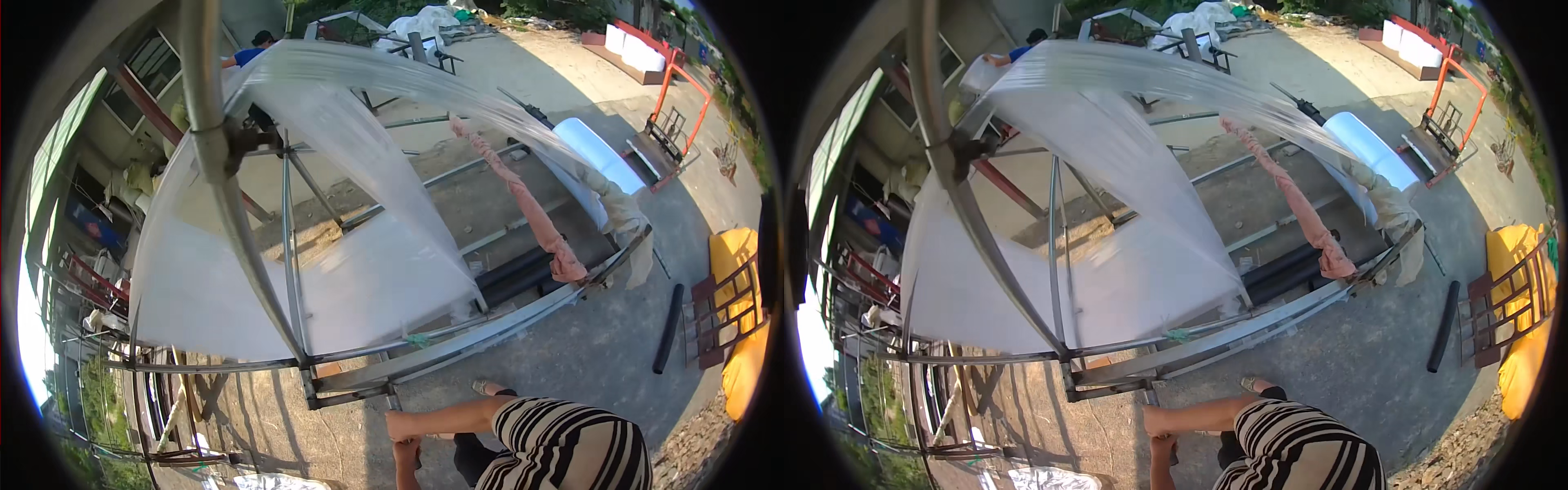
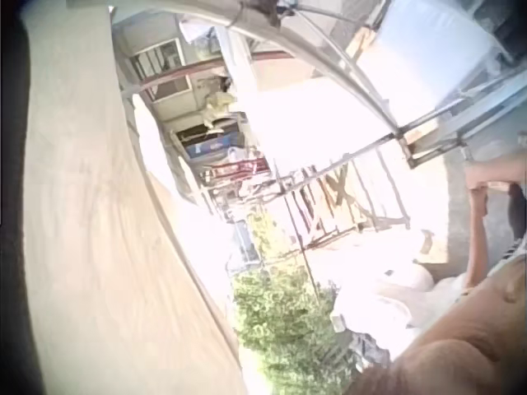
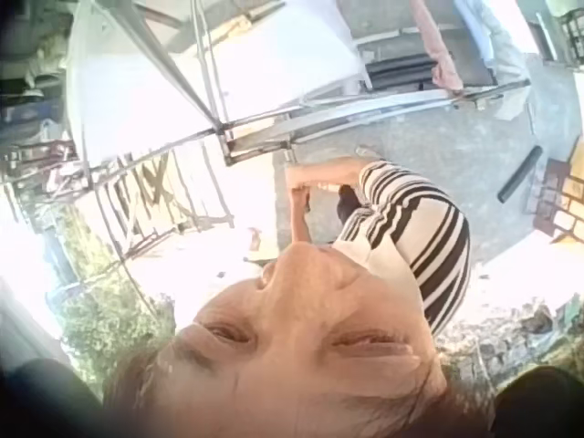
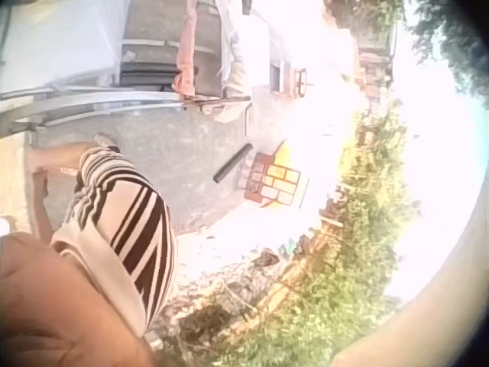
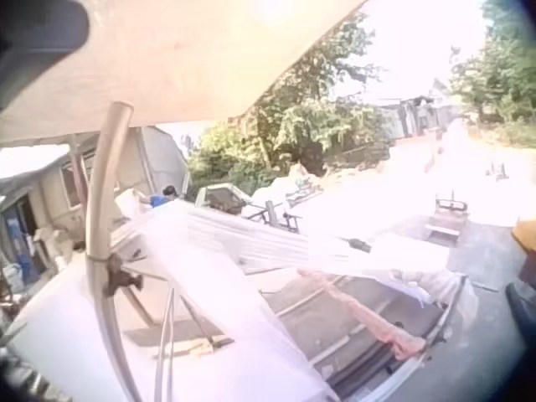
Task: The person assembles a greenhouse structure by attaching a metal frame to a base and securing a large roll of clear plastic sheeting over it. They use a metal rod to tension the plastic and a tool to tighten the frame connections, ensuring the covering is taut and properly aligned.
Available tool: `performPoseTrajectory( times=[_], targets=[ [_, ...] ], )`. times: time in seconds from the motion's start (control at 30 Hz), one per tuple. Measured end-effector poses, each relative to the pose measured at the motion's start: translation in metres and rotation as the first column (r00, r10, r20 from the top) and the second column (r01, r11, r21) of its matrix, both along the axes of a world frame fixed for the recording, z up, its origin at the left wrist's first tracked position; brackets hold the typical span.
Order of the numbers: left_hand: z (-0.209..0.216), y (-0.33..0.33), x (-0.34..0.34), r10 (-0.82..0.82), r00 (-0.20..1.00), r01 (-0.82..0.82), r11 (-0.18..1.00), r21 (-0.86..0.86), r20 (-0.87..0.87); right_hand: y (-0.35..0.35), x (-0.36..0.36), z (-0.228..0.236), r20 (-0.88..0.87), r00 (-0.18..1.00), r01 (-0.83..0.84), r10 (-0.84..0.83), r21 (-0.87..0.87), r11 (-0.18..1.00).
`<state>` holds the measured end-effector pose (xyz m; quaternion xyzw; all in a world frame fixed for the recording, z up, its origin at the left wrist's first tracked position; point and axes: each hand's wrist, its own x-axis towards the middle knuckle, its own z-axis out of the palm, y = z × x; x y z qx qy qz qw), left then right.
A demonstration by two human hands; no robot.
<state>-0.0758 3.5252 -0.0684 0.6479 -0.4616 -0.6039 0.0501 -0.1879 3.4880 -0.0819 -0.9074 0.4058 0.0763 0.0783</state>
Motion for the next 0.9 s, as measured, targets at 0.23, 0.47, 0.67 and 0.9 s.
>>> performPoseTrajectory(
  times=[0.23, 0.47, 0.67, 0.9],
  targets=[
    [0.129, 0.004, 0.024, -0.259, 0.966, 0.253, 0.958, -0.136, -0.022, 0.016, -0.045, 0.142, 0.673, 0.711, 0.048, 0.202, -0.333, 0.942],
    [0.290, -0.041, 0.062, -0.218, 0.958, 0.266, 0.917, -0.297, 0.185, -0.069, 0.005, 0.261, 0.863, 0.359, 0.129, 0.355, -0.423, 0.897],
    [0.303, -0.108, 0.132, 0.132, 0.880, 0.266, 0.660, -0.702, 0.457, -0.165, 0.114, 0.287, 0.851, 0.477, 0.071, 0.221, -0.288, 0.955],
    [0.224, -0.205, 0.216, 0.249, 0.653, 0.509, 0.555, -0.658, 0.715, -0.267, 0.216, 0.227, 0.755, 0.655, 0.019, 0.034, -0.061, 0.998]
  ],
)
